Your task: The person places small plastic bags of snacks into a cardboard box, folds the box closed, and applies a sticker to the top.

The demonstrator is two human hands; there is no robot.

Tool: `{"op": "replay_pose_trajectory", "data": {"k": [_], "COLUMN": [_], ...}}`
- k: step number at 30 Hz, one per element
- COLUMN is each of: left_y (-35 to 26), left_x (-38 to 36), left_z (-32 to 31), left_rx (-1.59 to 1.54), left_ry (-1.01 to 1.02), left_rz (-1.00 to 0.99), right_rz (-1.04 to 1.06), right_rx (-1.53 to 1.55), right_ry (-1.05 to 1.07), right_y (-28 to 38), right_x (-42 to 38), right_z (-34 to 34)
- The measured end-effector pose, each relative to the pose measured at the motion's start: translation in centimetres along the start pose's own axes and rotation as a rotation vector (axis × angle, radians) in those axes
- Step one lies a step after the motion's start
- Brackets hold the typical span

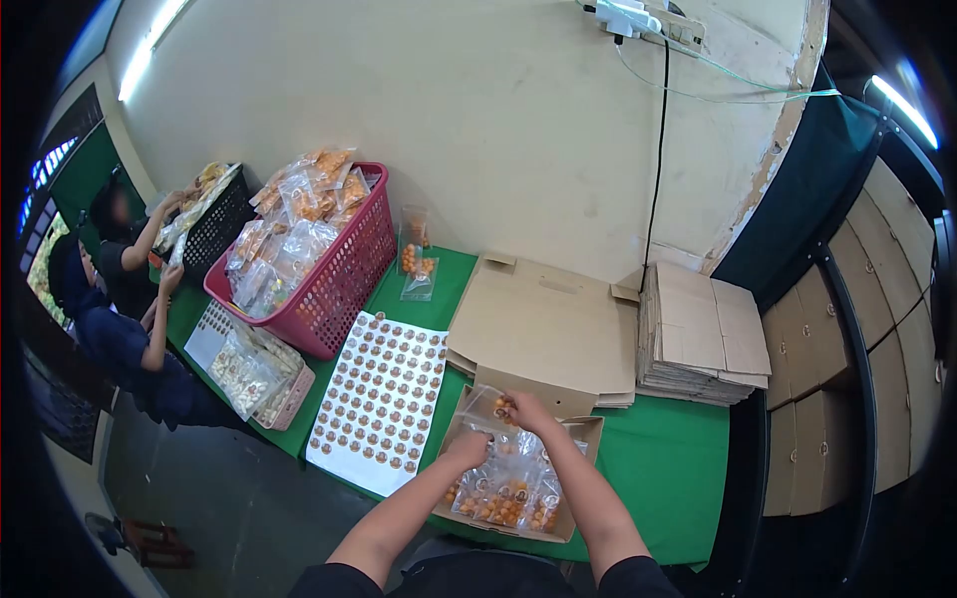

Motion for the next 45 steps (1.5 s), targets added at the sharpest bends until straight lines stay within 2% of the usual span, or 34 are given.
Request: {"op": "replay_pose_trajectory", "data": {"k": [4, 6, 7, 9, 12, 15, 19, 24, 28, 33, 37, 40, 45], "left_y": [0.6, 0.7, 0.7, 0.7, 1.4, 2.0, 1.9, 1.8, 1.8, 1.4, 1.1, 0.6, 0.0], "left_x": [1.0, 0.8, 0.8, 0.6, 1.1, 1.3, 0.9, 0.9, 0.2, -0.6, -0.9, -0.9, -1.1], "left_z": [-1.2, -1.1, -1.0, -0.8, -1.7, -2.4, -2.3, -2.4, -2.2, -1.5, -1.7, -1.0, 0.2], "left_rx": [0.054, 0.059, 0.05, 0.117, 0.061, 0.03, 0.047, 0.17, 0.118, 0.002, 0.026, 0.02, 0.058], "left_ry": [0.082, 0.134, 0.137, 0.137, 0.126, 0.103, 0.088, 0.064, 0.021, -0.109, -0.155, -0.237, -0.314], "left_rz": [-0.001, 0.039, 0.043, 0.01, -0.001, -0.008, -0.007, -0.089, -0.029, -0.088, -0.086, -0.113, -0.13], "right_rz": [-0.003, -0.066, -0.071, -0.075, -0.102, -0.157, -0.117, -0.102, -0.087, -0.076, -0.061, -0.085, -0.127], "right_rx": [-0.174, 0.032, 0.029, -0.168, -0.283, -0.29, -0.352, -0.286, -0.28, -0.292, -0.283, -0.129, -0.1], "right_ry": [0.108, 0.105, 0.114, 0.273, 0.328, 0.294, 0.281, 0.362, 0.213, 0.076, 0.121, 0.142, 0.018], "right_y": [-1.8, -2.2, -2.6, -2.8, -2.6, -3.1, -2.6, -3.3, -4.0, -4.3, -5.3, -5.0, -5.7], "right_x": [0.8, 0.6, 0.7, 0.7, 0.3, 0.1, 0.1, 0.0, 0.6, 0.6, 0.2, 0.2, -2.2], "right_z": [-0.5, -0.4, -0.9, -2.4, -3.5, -4.2, -3.8, -4.9, -5.1, -3.6, -3.3, -1.9, 1.2]}}
Point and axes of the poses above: each hand's wrist, its own x-axis towards the middle knuckle, its own z-axis out of the back of the hand, y = z × x, the point moved 4 cm from there along x, towards the middle knuckle, and after that the axes turned 3 degrees about x, right-handed, at the moved point
